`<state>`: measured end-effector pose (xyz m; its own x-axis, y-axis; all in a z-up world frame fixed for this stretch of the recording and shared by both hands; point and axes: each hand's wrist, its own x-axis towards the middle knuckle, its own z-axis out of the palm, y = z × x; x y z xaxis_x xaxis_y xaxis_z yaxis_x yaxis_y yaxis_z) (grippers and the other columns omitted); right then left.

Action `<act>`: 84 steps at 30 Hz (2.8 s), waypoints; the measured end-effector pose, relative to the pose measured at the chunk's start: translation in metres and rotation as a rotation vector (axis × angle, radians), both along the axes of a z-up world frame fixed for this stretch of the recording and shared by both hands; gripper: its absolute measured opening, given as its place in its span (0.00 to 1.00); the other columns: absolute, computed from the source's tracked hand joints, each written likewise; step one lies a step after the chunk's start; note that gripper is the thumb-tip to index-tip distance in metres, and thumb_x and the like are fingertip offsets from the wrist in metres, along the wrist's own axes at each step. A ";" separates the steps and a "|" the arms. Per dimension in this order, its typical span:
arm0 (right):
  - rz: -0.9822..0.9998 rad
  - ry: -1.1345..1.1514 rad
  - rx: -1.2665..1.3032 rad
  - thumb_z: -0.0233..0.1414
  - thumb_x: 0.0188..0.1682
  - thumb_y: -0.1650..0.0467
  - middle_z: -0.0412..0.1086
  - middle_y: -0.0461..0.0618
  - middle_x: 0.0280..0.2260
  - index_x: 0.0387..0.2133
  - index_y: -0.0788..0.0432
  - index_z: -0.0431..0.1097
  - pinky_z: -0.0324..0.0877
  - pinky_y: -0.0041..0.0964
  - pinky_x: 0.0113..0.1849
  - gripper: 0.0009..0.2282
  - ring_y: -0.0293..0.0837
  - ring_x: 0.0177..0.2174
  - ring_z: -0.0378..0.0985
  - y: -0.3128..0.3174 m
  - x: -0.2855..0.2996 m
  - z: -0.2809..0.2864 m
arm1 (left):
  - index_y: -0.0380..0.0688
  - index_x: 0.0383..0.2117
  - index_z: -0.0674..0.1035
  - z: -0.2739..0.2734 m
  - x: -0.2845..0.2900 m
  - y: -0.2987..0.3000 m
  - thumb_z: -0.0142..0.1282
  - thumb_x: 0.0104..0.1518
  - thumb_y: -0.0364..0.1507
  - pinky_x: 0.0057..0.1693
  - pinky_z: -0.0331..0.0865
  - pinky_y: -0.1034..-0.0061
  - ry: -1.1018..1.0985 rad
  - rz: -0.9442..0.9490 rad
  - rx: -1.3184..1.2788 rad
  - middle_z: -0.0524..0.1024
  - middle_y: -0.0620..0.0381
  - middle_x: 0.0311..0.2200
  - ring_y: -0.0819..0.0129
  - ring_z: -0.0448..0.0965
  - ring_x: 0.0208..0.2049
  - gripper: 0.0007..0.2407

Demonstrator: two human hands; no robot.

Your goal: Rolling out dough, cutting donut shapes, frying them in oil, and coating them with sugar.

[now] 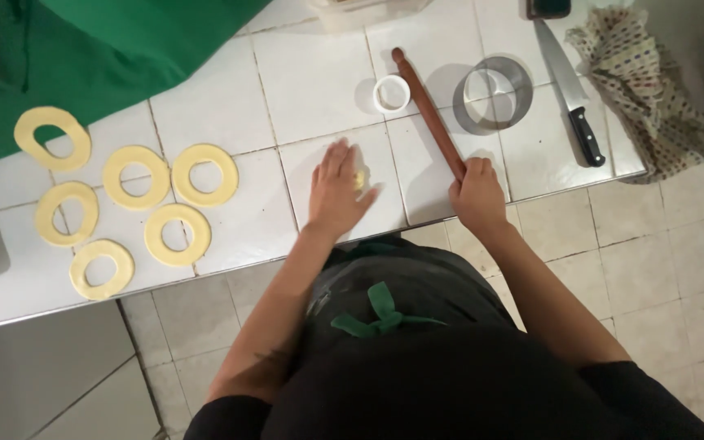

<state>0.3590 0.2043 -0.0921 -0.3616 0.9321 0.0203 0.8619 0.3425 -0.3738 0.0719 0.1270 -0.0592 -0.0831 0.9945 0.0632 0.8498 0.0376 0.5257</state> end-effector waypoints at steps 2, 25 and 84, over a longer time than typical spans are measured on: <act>-0.067 0.102 -0.111 0.53 0.50 0.72 0.69 0.64 0.37 0.44 0.67 0.62 0.69 0.55 0.38 0.13 0.64 0.36 0.73 0.003 0.011 -0.010 | 0.35 0.64 0.64 -0.018 -0.010 -0.012 0.63 0.51 0.34 0.64 0.62 0.59 -0.024 0.020 -0.053 0.61 0.42 0.65 0.47 0.61 0.65 0.32; 0.379 -0.292 -0.228 0.53 0.55 0.59 0.71 0.58 0.18 0.36 0.64 0.64 0.71 0.56 0.25 0.18 0.62 0.21 0.77 -0.047 -0.063 0.039 | 0.36 0.53 0.66 0.027 -0.037 -0.143 0.54 0.58 0.19 0.56 0.64 0.64 -0.476 0.963 0.459 0.65 0.48 0.51 0.60 0.67 0.47 0.17; 0.266 -0.266 -0.049 0.59 0.39 0.53 0.40 0.68 0.68 0.65 0.74 0.45 0.46 0.73 0.57 0.48 0.65 0.67 0.40 -0.012 -0.119 0.042 | 0.26 0.68 0.50 -0.018 -0.051 -0.083 0.45 0.62 0.40 0.72 0.45 0.52 0.165 0.141 -0.273 0.46 0.32 0.71 0.44 0.45 0.73 0.34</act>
